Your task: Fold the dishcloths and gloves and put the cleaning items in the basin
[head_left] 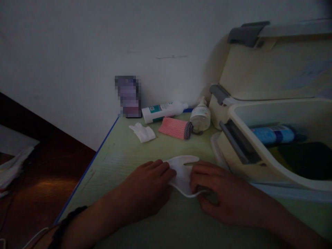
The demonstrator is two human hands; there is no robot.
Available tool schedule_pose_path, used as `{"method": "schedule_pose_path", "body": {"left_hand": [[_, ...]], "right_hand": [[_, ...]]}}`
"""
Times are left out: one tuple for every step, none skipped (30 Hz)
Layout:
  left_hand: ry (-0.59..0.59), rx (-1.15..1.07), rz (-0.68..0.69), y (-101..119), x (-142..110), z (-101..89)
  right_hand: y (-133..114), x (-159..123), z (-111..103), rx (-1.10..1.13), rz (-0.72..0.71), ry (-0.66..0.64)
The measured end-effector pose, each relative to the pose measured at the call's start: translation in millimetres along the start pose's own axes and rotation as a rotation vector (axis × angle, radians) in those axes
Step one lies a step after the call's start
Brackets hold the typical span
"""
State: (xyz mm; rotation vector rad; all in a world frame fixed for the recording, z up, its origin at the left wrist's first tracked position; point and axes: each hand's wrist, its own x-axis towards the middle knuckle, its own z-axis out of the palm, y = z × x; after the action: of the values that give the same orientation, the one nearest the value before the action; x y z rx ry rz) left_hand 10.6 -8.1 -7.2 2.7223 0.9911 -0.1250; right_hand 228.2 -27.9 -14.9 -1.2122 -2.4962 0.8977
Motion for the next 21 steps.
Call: {"method": "schedule_pose_path", "body": {"left_hand": [[-0.005,-0.018,-0.005,0.7,-0.2,-0.8],[-0.016,-0.032,-0.010,0.9,-0.3,-1.9],[-0.029,-0.046,-0.014,0.5,-0.5,-3.4],[-0.035,-0.066,-0.012,-0.6,-0.5,-5.1],[-0.030,-0.093,-0.004,-2.4,-0.5,-6.9],[-0.022,-0.127,0.006,-5.0,-0.2,-8.7],[-0.012,-0.163,0.019,-8.0,0.3,-10.3],[-0.004,-0.196,0.036,-11.4,1.0,-11.7],[-0.002,-0.221,0.054,-14.8,2.0,-12.8],[-0.008,-0.239,0.074,-18.0,2.9,-13.6],[-0.018,-0.249,0.091,-20.9,3.8,-14.2],[-0.023,-0.256,0.104,-23.2,4.5,-14.7],[-0.025,-0.265,0.107,-25.2,4.9,-15.1],[-0.027,-0.277,0.099,-26.7,5.2,-15.4],[-0.029,-0.297,0.085,-28.2,5.3,-15.6],[-0.032,-0.328,0.073,-29.6,5.4,-15.6],[-0.033,-0.368,0.065,-31.3,5.7,-15.2],[-0.031,-0.408,0.060,-33.2,6.3,-14.3],[-0.024,-0.443,0.055,-35.4,7.2,-13.0],[-0.012,-0.467,0.051,-37.9,8.4,-11.3],[0.003,-0.479,0.047,-40.4,9.8,-9.4]], "right_hand": [[-0.3,0.3,-0.5,-0.009,-0.028,-0.003],[-0.4,0.7,-0.9,-0.013,-0.046,0.002],[-0.5,1.0,-1.2,-0.015,-0.050,0.008],[-0.5,1.0,-1.7,-0.016,-0.038,0.012],[-0.5,0.8,-2.2,-0.019,-0.015,0.015],[-0.5,0.4,-2.8,-0.027,0.016,0.015],[-0.7,-0.2,-3.5,-0.040,0.051,0.013],[-0.9,-0.8,-4.1,-0.056,0.085,0.007],[-1.3,-1.3,-4.5,-0.073,0.113,-0.001],[-1.8,-1.7,-4.7,-0.088,0.132,-0.005],[-2.3,-1.8,-4.6,-0.099,0.145,-0.007],[-2.7,-1.6,-4.2,-0.102,0.155,-0.006],[-2.8,-1.0,-3.7,-0.098,0.166,0.002],[-2.6,-0.1,-3.3,-0.089,0.179,0.011],[-2.0,1.0,-2.9,-0.076,0.197,0.025],[-0.8,2.3,-2.8,-0.061,0.217,0.042],[0.7,3.6,-3.0,-0.047,0.236,0.068],[2.6,4.9,-3.5,-0.036,0.255,0.099],[4.5,6.0,-4.2,-0.024,0.268,0.130],[6.2,6.7,-4.9,-0.012,0.275,0.159],[7.6,7.2,-5.7,-0.001,0.277,0.181]]}}
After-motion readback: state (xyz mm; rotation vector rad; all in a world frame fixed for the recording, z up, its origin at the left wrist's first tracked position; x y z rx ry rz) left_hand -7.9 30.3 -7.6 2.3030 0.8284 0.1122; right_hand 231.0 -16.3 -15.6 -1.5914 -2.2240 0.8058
